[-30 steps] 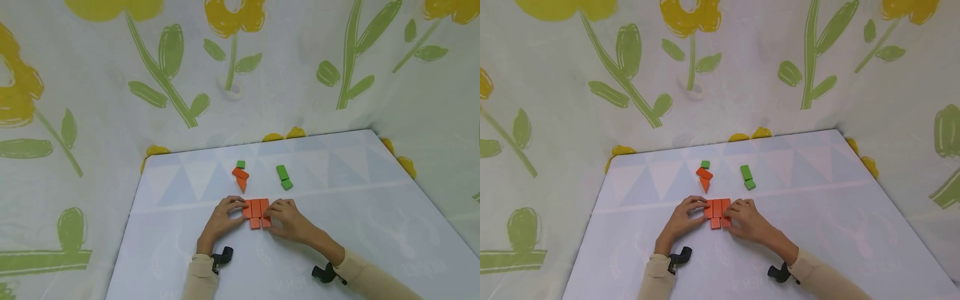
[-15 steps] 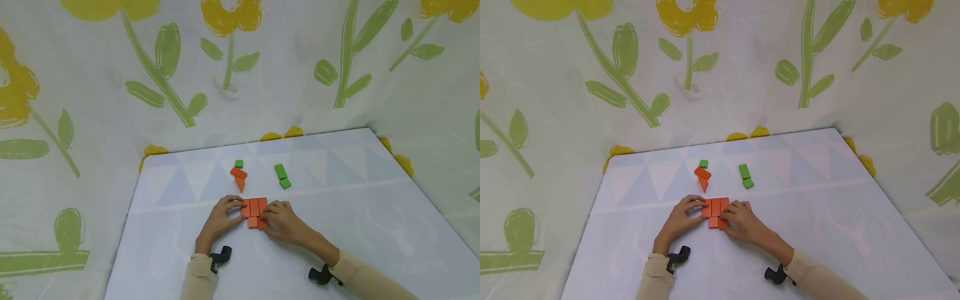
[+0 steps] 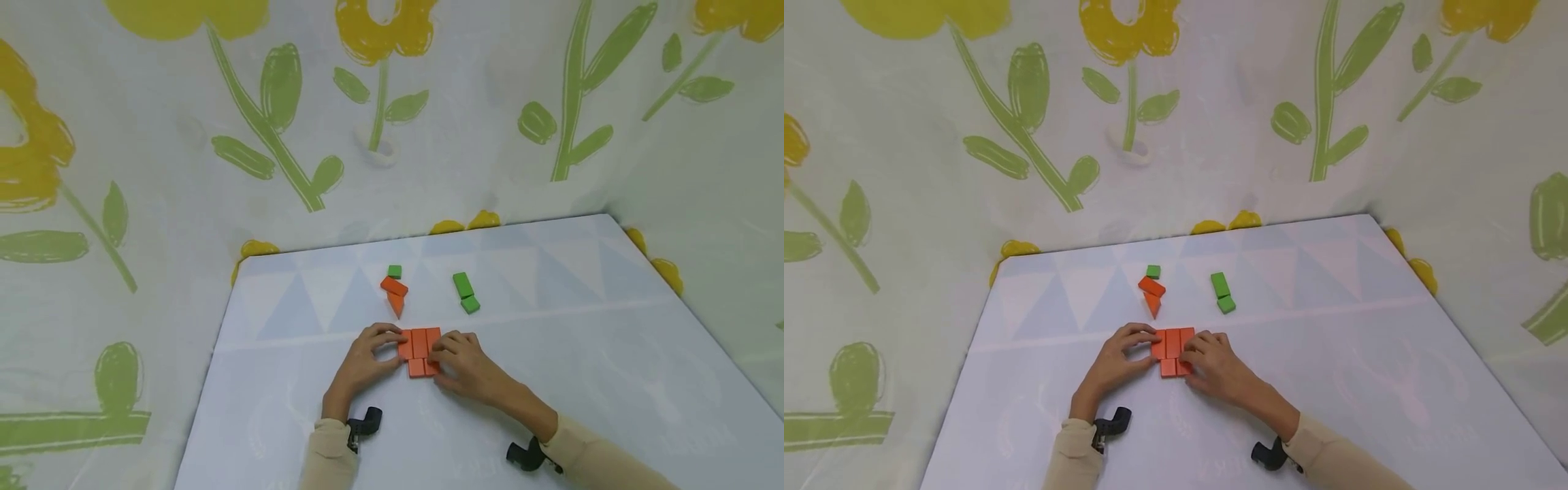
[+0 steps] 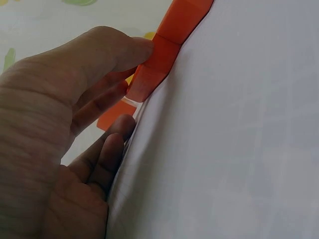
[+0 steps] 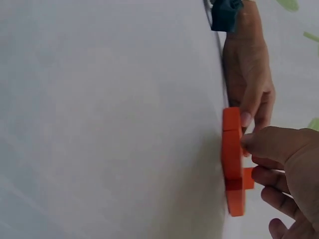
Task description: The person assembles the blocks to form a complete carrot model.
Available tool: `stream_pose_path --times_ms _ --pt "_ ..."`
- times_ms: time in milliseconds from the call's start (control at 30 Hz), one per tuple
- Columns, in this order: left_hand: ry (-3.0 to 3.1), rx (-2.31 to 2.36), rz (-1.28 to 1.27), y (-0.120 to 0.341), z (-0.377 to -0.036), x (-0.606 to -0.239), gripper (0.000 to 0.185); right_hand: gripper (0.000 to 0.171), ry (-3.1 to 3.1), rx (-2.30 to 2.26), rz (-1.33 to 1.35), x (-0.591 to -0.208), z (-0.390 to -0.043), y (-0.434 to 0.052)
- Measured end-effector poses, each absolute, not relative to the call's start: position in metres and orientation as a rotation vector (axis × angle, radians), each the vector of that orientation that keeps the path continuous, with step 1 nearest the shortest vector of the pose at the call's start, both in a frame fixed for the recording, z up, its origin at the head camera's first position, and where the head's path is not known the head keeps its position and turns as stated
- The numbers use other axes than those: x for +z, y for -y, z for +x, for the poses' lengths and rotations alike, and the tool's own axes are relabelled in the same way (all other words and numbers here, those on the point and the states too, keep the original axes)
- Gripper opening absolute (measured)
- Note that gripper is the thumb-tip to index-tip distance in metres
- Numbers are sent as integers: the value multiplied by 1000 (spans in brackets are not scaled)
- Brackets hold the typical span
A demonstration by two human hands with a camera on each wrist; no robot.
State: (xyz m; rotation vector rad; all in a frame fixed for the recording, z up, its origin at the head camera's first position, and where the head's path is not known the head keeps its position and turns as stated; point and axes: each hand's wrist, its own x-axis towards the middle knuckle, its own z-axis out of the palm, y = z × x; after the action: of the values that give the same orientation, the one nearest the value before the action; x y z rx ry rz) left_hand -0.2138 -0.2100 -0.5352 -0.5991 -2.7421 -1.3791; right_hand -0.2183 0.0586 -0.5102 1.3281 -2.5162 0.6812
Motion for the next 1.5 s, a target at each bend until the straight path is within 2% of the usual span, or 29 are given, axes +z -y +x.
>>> stream_pose_path --times_ms 167,433,767,1300,1500 --pt "2735 -1389 -588 211 -212 -538 33 28 2535 759 1290 -498 -229 -56" --pt "2719 -1368 -609 210 -212 -541 33 26 2665 766 1098 -482 -275 -41" --pt "2720 -1378 -618 209 -207 -543 33 27 2788 754 978 -490 -323 -14" --pt "2740 -1357 -603 208 -206 -536 32 39 2901 631 887 -510 -347 15" --pt "2760 -1337 -595 212 -212 -531 31 33 2904 633 840 -507 -355 27"
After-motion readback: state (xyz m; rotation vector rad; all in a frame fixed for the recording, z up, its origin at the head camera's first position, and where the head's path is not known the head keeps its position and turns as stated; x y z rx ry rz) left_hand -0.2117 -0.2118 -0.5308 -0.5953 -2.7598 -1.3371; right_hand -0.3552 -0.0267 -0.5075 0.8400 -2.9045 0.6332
